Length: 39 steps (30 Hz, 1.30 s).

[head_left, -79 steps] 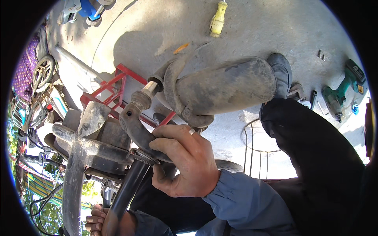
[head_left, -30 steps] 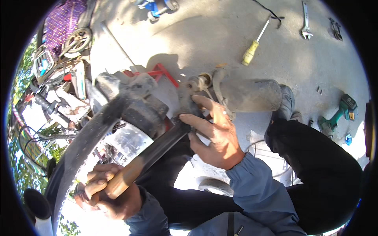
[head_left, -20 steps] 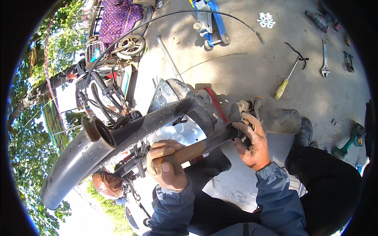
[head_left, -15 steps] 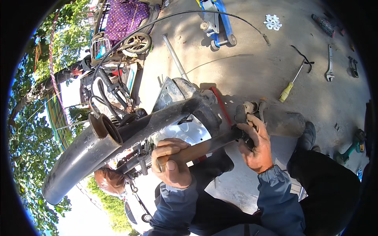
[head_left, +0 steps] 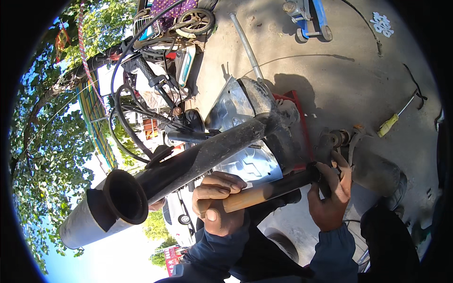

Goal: The person removes a ball bearing from a scooter fork tube, inspects it, and repeatedly places it back into the tube. The person handles the bearing and fork tube by hand while seated on the ground.

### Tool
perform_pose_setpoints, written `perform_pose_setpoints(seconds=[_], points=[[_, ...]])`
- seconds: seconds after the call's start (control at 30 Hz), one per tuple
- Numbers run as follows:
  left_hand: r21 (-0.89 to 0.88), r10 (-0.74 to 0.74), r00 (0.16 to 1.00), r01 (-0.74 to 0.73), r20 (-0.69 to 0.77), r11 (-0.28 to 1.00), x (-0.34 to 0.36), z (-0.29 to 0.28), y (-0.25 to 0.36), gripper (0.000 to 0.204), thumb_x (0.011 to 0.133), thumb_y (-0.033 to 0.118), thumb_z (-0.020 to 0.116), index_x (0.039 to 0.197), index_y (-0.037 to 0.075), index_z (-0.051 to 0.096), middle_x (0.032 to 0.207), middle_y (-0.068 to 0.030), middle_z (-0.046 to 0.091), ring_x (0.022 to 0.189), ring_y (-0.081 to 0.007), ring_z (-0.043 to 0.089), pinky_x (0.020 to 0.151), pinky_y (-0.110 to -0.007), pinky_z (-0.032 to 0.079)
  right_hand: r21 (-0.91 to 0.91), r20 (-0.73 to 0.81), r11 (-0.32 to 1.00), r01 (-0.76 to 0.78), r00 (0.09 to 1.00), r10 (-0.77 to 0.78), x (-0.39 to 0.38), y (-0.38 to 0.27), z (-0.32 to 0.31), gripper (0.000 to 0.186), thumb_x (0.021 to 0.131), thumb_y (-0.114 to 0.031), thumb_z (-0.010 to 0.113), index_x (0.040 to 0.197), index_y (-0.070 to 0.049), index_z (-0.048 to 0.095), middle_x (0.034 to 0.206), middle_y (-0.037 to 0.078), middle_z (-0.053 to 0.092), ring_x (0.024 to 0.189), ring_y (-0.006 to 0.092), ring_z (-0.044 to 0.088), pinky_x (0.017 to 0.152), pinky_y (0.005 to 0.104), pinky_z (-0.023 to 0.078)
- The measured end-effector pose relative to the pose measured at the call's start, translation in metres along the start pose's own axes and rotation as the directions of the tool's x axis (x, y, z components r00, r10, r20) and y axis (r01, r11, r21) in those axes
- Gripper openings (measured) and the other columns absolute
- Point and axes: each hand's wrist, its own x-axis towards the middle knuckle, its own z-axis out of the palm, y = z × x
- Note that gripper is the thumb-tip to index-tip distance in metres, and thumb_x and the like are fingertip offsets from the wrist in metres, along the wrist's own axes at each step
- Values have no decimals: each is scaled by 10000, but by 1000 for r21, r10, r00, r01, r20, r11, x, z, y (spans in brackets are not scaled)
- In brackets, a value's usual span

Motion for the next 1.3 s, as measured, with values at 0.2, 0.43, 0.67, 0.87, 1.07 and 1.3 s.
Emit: perform_pose_setpoints(seconds=[0.2, 0.43, 0.67, 0.87, 1.07, 1.3], points=[[-78, -69, 996, 65, -57, 995, 3, -4, 0, 510, 876, 464, 728, 884, -26, 586, 828, -199, 601, 833, -334, 640, 756, -465, 579, 62, 22, 994, -94, 995, 92, 0, 1, 10, 470, 707, 77, 659, 1175, 28, 679, 1365, 241, 482, 1122, 373, 655, 878, 407, 607], [-24, -42, 996, 41, -74, 999, 3, -9, -6, 477, 901, 455, 649, 892, -20, 613, 811, -222, 613, 768, -352, 640, 690, -471, 561, -23, 48, 997, -74, 996, 75, 1, 0, 14, 454, 736, 35, 653, 1191, 26, 654, 1401, 235, 466, 1169, 361, 621, 940, 401, 570], [53, 21, 997, -17, -69, 998, 6, -7, -11, 500, 927, 478, 572, 902, -21, 591, 732, -220, 583, 645, -349, 614, 544, -440, 533, 5, 42, 997, -73, 996, 73, 1, 0, 16, 486, 743, 32, 664, 1227, 35, 618, 1411, 253, 452, 1168, 364, 623, 941, 410, 578], [62, 3, 998, 0, -61, 998, 7, -7, -9, 494, 920, 467, 565, 889, -26, 578, 745, -229, 586, 658, -367, 613, 568, -455, 536, -14, 34, 1000, -23, 999, 23, 2, 4, 14, 489, 735, 45, 663, 1222, 33, 625, 1412, 253, 453, 1141, 358, 636, 917, 395, 583], [45, -2, 998, 4, -60, 999, 5, -7, -13, 506, 924, 480, 559, 906, -25, 575, 767, -233, 590, 675, -369, 617, 591, -460, 543, 7, 23, 1000, -30, 999, 30, 1, 5, 15, 491, 715, 58, 655, 1205, 32, 642, 1414, 247, 456, 1126, 347, 639, 905, 389, 581], [53, 22, 999, -19, -42, 998, 5, -12, -12, 514, 933, 487, 554, 918, -26, 572, 773, -232, 593, 684, -364, 621, 584, -454, 546, -54, 37, 998, 37, 999, -35, 2, 2, 15, 492, 712, 59, 654, 1204, 36, 639, 1408, 241, 456, 1119, 338, 641, 888, 381, 593]])
